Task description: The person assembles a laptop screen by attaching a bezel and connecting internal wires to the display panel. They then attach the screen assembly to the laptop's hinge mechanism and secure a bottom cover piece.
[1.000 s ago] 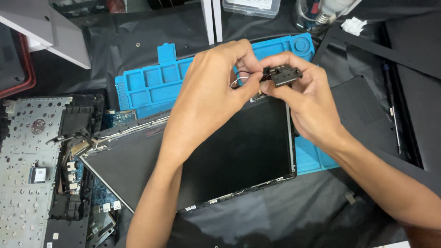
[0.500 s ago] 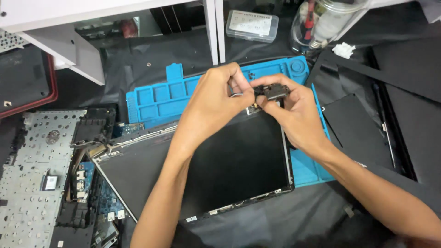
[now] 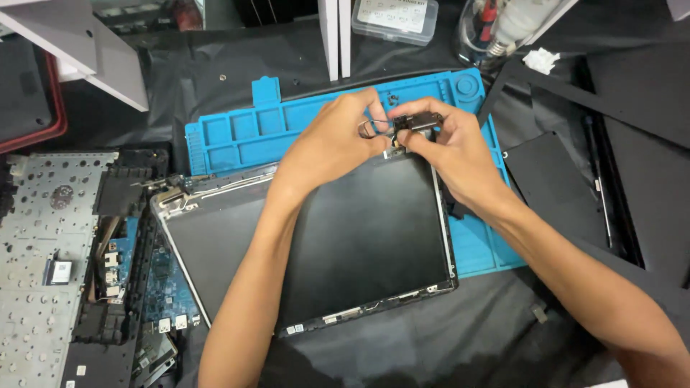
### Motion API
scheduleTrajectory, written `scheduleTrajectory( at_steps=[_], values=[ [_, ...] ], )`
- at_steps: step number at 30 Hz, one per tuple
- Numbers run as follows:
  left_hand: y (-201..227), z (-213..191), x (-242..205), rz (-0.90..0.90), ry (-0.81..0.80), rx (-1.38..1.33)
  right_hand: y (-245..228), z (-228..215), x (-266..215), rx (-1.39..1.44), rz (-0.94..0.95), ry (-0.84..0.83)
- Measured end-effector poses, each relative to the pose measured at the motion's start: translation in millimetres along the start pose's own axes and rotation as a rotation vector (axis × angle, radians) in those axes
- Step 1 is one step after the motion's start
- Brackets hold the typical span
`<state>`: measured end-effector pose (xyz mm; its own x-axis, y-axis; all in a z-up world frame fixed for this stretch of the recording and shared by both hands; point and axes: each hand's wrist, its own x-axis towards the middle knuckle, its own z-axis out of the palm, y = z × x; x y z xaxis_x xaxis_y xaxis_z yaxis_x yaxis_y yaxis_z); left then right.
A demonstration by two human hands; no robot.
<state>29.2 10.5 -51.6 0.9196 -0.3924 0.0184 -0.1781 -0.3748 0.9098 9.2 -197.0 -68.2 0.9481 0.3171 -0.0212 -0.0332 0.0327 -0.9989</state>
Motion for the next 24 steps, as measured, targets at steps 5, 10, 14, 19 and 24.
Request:
scheduleTrajectory(
  at_steps=[5, 10, 14, 19, 24],
  values=[
    [-29.2, 12.3, 9.7, 0.022, 0.033, 0.026, 9.6, -7.0, 0.8, 0.031, 0.048, -0.019],
    [-29.9, 19.5, 9.8, -0.122, -0.006, 0.049, 10.6, -13.2, -5.2, 0.007, 0.106, -0.019],
    [-45.3, 34.9, 16.6, -0.136, -0.092, -0.079, 18.1, -26.4, -7.5, 0.081, 0.128, -0.064],
    [-54.4, 37.0, 16.0, -0.129, -0.134, -0.231, 12.1, -34.2, 1.3, 0.133, 0.189, -0.109],
    [-54.8, 28.1, -10.1, -0.153, -0.061, -0.408, 22.0, -40.5, 35.1, 0.062, 0.169, -0.404]
  ],
)
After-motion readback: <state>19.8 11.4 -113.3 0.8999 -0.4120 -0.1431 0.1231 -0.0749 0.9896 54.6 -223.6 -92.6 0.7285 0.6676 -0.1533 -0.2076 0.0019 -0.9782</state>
